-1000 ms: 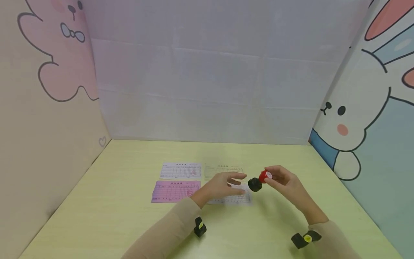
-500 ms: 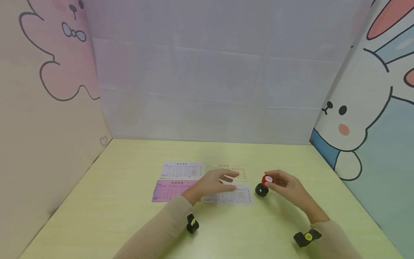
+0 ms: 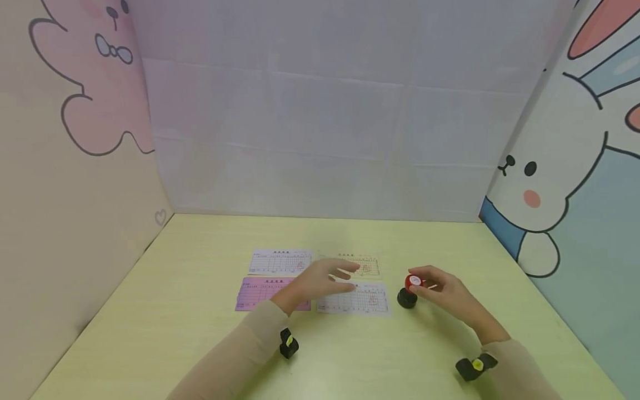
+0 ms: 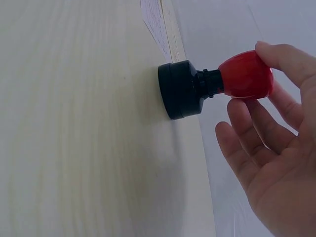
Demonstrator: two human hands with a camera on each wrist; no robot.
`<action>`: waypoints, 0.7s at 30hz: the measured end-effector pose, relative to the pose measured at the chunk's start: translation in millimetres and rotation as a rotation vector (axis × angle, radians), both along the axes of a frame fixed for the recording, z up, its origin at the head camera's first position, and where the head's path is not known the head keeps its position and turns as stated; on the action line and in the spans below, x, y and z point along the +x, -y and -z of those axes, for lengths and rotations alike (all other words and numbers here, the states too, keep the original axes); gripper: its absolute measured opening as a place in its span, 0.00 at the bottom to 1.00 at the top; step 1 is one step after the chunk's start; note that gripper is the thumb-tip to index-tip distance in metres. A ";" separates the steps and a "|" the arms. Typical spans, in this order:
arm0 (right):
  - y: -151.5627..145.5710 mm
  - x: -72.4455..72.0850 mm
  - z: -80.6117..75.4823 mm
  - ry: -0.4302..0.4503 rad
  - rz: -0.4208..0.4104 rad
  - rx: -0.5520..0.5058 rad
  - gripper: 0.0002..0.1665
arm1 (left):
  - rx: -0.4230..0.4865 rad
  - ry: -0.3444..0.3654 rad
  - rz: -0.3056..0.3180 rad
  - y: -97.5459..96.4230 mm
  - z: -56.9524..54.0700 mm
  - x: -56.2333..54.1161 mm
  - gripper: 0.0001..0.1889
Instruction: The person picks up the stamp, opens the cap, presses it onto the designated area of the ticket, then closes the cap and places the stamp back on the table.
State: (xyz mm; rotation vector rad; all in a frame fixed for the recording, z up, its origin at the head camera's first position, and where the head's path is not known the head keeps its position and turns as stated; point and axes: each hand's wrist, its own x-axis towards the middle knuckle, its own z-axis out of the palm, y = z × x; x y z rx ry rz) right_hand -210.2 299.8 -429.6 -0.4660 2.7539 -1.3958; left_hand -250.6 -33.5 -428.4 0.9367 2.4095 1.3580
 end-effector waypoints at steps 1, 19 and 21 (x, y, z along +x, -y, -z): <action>-0.1 0.0 0.2 -0.001 -0.002 0.003 0.26 | -0.001 0.003 -0.004 1.3 -0.2 0.2 0.27; -10.3 2.8 -3.3 -0.044 0.007 0.044 0.22 | -0.006 0.062 -0.129 48.0 1.8 -1.3 0.23; -13.9 2.5 -3.8 -0.081 0.021 0.081 0.21 | -0.016 0.068 -0.163 54.8 1.2 -1.0 0.20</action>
